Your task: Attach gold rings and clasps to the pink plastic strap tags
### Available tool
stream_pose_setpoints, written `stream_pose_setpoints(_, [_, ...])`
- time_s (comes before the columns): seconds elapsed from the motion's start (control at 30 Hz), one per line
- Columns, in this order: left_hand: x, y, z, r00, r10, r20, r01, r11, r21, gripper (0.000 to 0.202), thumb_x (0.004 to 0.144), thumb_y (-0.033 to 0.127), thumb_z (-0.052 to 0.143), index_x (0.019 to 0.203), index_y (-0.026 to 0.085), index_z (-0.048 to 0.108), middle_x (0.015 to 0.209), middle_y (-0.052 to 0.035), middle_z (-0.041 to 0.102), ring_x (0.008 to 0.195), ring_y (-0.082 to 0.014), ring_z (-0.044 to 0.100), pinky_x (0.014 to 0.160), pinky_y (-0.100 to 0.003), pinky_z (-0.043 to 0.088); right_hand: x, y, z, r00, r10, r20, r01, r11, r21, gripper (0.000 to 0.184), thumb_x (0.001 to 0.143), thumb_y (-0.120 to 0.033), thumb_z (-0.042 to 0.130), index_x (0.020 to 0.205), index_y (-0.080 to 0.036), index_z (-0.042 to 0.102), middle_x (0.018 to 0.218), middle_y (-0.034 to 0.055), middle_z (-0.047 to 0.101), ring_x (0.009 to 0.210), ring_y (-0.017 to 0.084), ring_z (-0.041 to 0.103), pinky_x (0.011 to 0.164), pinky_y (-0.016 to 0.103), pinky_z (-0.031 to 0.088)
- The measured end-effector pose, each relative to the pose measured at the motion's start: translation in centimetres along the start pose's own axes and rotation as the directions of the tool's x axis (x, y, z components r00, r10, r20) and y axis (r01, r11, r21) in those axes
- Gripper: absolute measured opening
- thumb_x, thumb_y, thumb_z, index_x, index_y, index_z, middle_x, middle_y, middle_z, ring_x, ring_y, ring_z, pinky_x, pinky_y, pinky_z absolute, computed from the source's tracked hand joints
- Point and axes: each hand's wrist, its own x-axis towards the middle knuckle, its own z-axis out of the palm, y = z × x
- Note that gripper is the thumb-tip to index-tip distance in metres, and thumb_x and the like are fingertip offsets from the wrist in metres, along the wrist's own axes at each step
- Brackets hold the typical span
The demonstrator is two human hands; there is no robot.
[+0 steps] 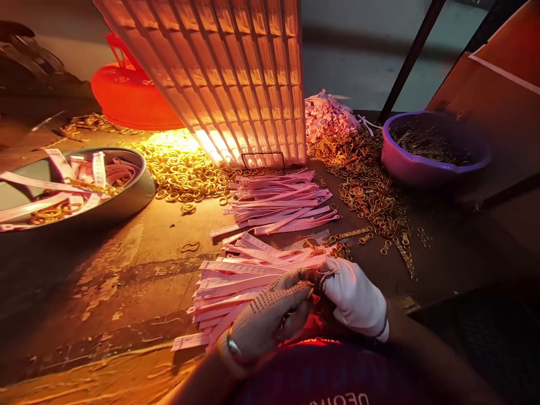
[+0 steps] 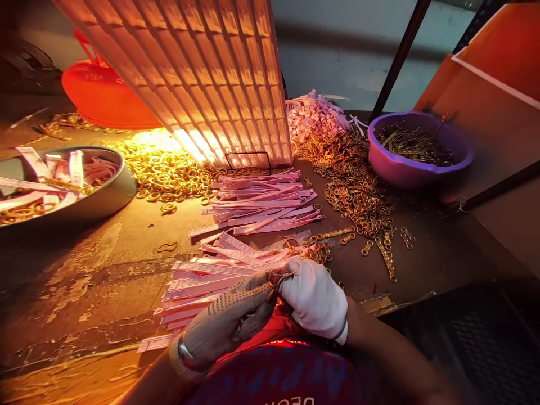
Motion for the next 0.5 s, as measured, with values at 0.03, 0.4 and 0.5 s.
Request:
stream_pose_setpoints(0.03, [-0.2, 0.0, 0.2, 0.997, 0.036, -0.072, -0.032, 0.998, 0.059, 0.035, 0.086, 0.051, 0.063, 0.097, 0.019, 0.054, 0.052, 0.0094, 0.042, 0.038, -0.0047, 0.025, 0.036, -0.017, 0.020, -0.4, -0.1, 0.1, 0.999, 0.038, 0.008, -0.037, 0.998, -0.042, 0.042, 0.064, -0.005, 0.051, 0.103, -0.018, 0.061, 0.097, 0.0086, 0.063, 0.083, 0.021, 0.057, 0.074, 0.031, 0.046])
stream_pose_setpoints(0.4, [-1.4, -0.1, 1.6, 0.947, 0.192, -0.256, -0.128, 0.961, 0.245, 0.020, 0.089, 0.038, 0.058, 0.096, 0.020, 0.057, 0.054, 0.0082, 0.042, 0.046, -0.0076, 0.034, 0.042, -0.017, 0.027, -1.5, -2.2, 0.7, 0.983, 0.181, 0.039, -0.178, 0.981, -0.083, 0.005, 0.073, -0.021, 0.057, 0.078, -0.021, 0.057, 0.074, 0.0045, 0.062, 0.067, 0.020, 0.056, 0.058, 0.030, 0.032])
stream_pose_setpoints(0.5, [-0.9, 0.8, 1.8, 0.935, 0.173, -0.308, -0.159, 0.985, 0.071, 0.029, 0.085, 0.043, 0.066, 0.100, 0.020, 0.057, 0.054, 0.0098, 0.037, 0.044, -0.0058, 0.028, 0.040, -0.016, 0.021, -1.1, -3.1, 1.6, 0.955, 0.260, -0.143, -0.267, 0.963, -0.026, 0.007, 0.081, -0.025, 0.055, 0.075, -0.021, 0.056, 0.071, 0.0052, 0.062, 0.065, 0.020, 0.057, 0.058, 0.030, 0.032])
